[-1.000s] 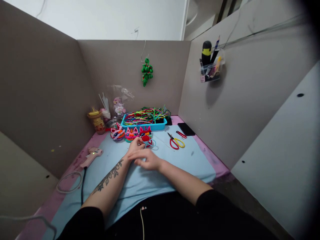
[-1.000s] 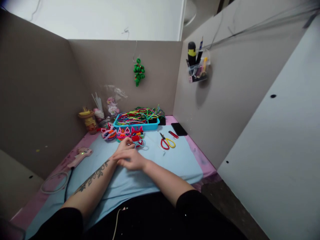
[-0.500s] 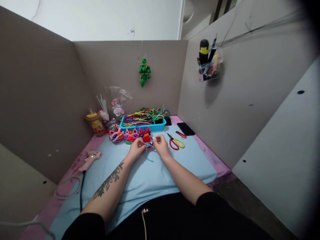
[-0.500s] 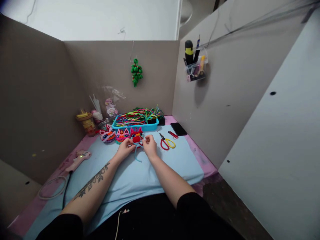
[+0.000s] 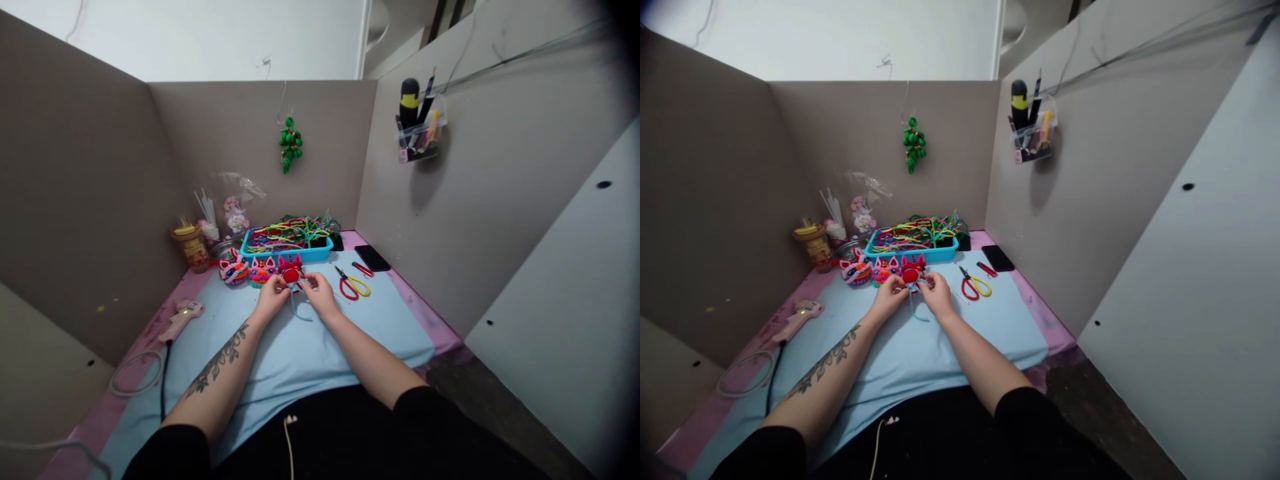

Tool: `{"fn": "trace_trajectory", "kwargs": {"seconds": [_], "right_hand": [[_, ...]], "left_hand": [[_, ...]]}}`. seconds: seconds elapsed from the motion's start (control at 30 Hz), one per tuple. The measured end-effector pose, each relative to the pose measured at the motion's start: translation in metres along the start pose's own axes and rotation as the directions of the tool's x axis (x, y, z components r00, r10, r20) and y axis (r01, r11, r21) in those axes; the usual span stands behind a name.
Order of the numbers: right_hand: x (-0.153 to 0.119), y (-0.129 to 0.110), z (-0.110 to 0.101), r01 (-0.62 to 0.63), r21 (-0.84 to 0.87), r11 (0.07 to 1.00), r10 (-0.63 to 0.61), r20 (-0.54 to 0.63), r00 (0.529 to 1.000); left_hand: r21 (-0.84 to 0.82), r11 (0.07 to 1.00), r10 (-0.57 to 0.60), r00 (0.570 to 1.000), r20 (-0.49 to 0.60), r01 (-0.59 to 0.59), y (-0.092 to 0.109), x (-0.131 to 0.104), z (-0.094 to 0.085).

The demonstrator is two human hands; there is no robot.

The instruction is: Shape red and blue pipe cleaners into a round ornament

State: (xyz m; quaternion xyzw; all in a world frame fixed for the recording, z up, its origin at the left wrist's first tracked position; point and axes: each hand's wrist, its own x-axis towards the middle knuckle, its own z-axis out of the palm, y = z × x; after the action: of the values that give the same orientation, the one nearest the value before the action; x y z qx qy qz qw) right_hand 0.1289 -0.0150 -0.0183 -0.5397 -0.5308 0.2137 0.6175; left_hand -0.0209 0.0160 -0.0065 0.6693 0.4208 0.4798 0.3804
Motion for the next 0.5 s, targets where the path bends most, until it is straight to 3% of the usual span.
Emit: {"fn": "trace_trajectory", "kwargs": {"seconds": [0.27, 0.5], "right_hand": [[-0.0024, 0.0005, -0.0034, -0.074, 0.049, 0.996, 0.076, -0.034, 0.997], [0.0008, 0.0043, -0.0022, -0.131, 0.077, 0.988, 0.129, 0.041, 0.991]], "left_hand": [[0.002, 0.999, 0.052, 0.999, 0.004, -0.052, -0.0012, 0.0004, -0.0006], [-0.028, 0.999, 0.049, 0.997, 0.061, -0.047, 0.0022, -0.0022, -0.0001]]}}
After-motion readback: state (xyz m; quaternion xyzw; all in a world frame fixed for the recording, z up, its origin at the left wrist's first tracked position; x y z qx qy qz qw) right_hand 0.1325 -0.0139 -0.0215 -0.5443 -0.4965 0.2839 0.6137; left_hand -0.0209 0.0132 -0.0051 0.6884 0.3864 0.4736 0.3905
